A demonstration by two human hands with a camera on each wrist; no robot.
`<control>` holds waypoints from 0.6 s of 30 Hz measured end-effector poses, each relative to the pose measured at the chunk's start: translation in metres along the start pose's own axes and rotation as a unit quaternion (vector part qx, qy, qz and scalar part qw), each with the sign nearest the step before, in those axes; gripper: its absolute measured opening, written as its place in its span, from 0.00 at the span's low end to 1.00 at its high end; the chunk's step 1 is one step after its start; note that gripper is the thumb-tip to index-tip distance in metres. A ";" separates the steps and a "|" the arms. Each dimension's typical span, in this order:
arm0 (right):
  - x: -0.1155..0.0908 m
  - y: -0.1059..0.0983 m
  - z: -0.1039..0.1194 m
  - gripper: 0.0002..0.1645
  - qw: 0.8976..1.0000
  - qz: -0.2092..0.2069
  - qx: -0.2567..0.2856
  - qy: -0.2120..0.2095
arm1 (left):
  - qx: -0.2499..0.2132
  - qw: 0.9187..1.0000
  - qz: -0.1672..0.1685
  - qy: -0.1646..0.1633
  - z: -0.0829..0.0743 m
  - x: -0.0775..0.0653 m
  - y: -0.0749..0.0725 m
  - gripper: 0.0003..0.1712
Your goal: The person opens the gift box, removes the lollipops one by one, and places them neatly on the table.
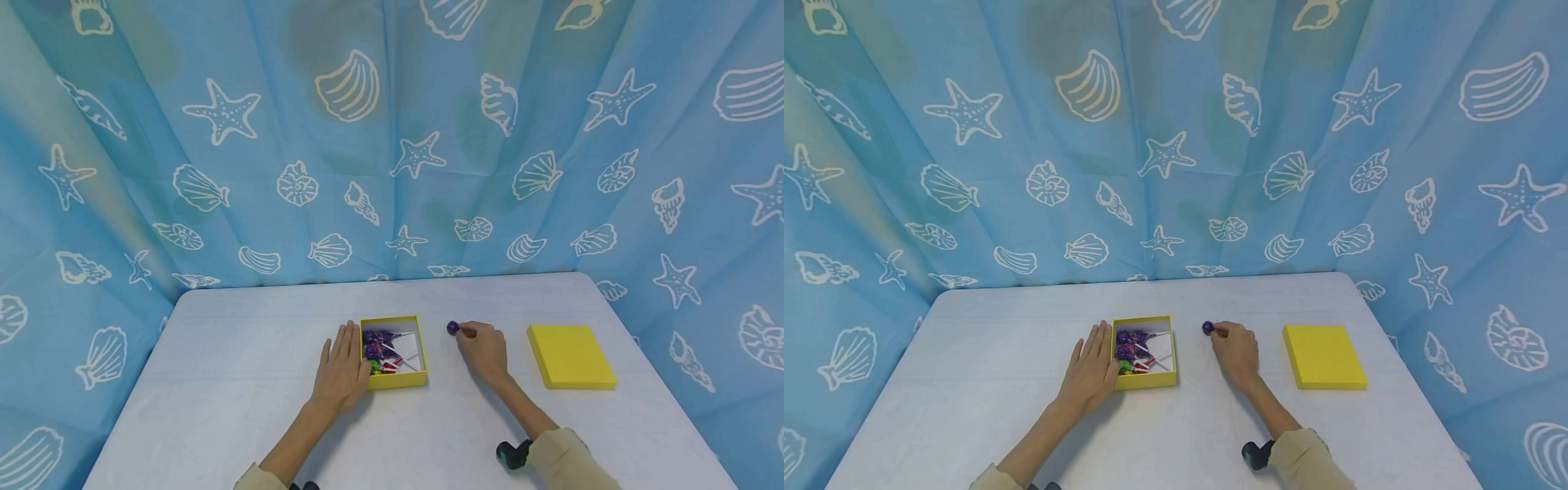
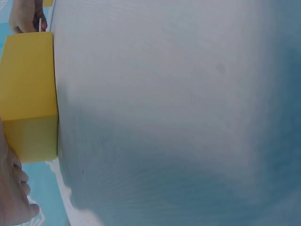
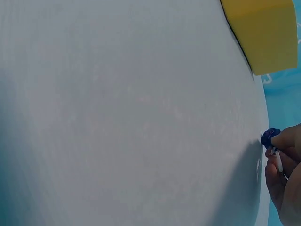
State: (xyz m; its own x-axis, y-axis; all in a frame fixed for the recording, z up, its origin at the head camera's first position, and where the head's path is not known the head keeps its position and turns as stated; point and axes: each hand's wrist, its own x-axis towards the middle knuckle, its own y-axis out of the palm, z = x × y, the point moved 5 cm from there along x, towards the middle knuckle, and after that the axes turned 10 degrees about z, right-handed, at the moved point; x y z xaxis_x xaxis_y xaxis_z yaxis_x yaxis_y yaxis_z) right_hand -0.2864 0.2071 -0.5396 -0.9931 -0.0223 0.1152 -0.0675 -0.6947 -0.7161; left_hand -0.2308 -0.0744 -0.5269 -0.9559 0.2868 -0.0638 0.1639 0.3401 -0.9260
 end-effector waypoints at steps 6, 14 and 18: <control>0.000 0.007 0.000 0.12 1.000 -0.003 0.018 0.012 | 0.004 1.000 0.000 0.000 0.001 0.000 -0.001 0.39; 0.000 0.012 0.000 0.13 0.999 -0.002 0.025 0.035 | 0.002 1.000 0.001 0.002 0.000 0.001 0.000 0.39; 0.001 0.014 0.000 0.12 0.999 -0.002 0.028 0.042 | 0.000 1.000 0.002 0.002 0.000 0.000 -0.001 0.39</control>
State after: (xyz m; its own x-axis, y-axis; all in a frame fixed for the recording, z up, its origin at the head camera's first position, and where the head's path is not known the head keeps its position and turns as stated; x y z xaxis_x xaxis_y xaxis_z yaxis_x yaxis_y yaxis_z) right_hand -0.2883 0.1970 -0.5494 -0.9975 0.0402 0.0576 -0.0686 -0.7339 -0.6758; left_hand -0.2310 -0.0747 -0.5259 -0.9543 0.2913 -0.0666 0.1682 0.3394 -0.9255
